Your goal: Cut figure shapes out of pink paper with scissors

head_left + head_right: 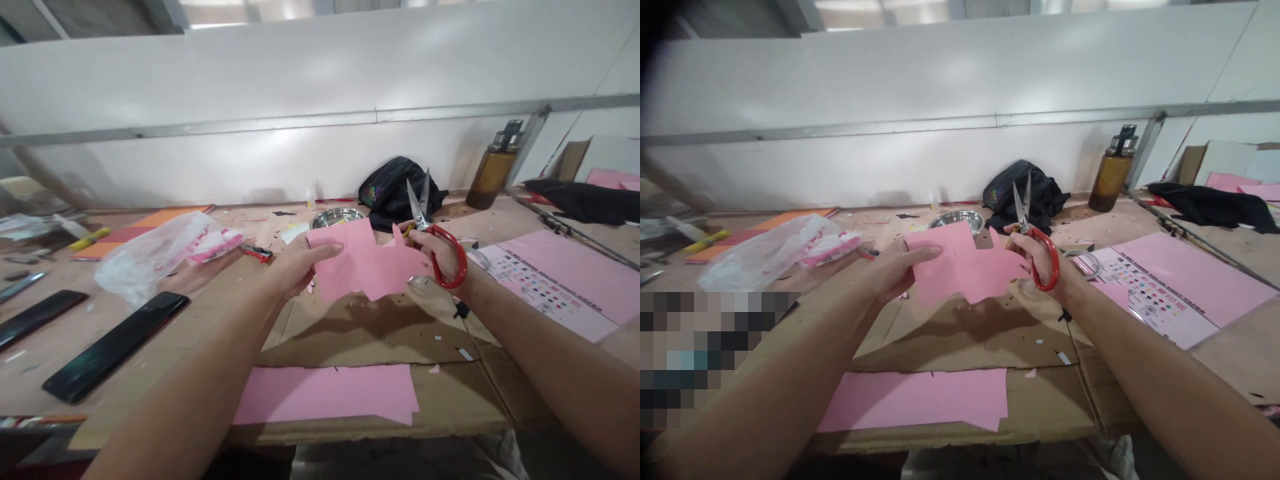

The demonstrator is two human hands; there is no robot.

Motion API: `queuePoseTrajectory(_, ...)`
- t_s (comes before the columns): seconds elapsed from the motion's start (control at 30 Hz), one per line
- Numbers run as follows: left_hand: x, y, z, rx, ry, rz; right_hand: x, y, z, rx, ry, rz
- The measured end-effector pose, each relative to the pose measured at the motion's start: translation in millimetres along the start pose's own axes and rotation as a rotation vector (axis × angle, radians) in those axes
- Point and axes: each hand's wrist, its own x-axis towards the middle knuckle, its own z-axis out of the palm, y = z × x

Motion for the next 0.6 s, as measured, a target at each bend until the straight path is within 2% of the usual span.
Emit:
queuePoseTrajectory(0.07,0,0,-0.6,0.018,-0.021,-0.026,2,-3,-1,0.176,0.019,0.028)
queuePoseTrajectory(0.13,0,1,1.1,0.005,-0.034,-0.039,2,-5,0,0.293,-0.024,0.073)
queuePoseTrajectory(0.3,-3,5,7.4,-0.003,-0.019,-0.048,-3,-1,4,0.336,-0.108,0.073)
queuePoseTrajectory(0.4,-3,4,7.0,-0.012,-0.019,-0.063,-6,-2,6,0.281,-0.156,0.065)
queuePoseTrajectory(0.6,2,-4,0.5,-0.059,0.010,-0.100,-17,-16,12,-0.078,-0.257,0.017)
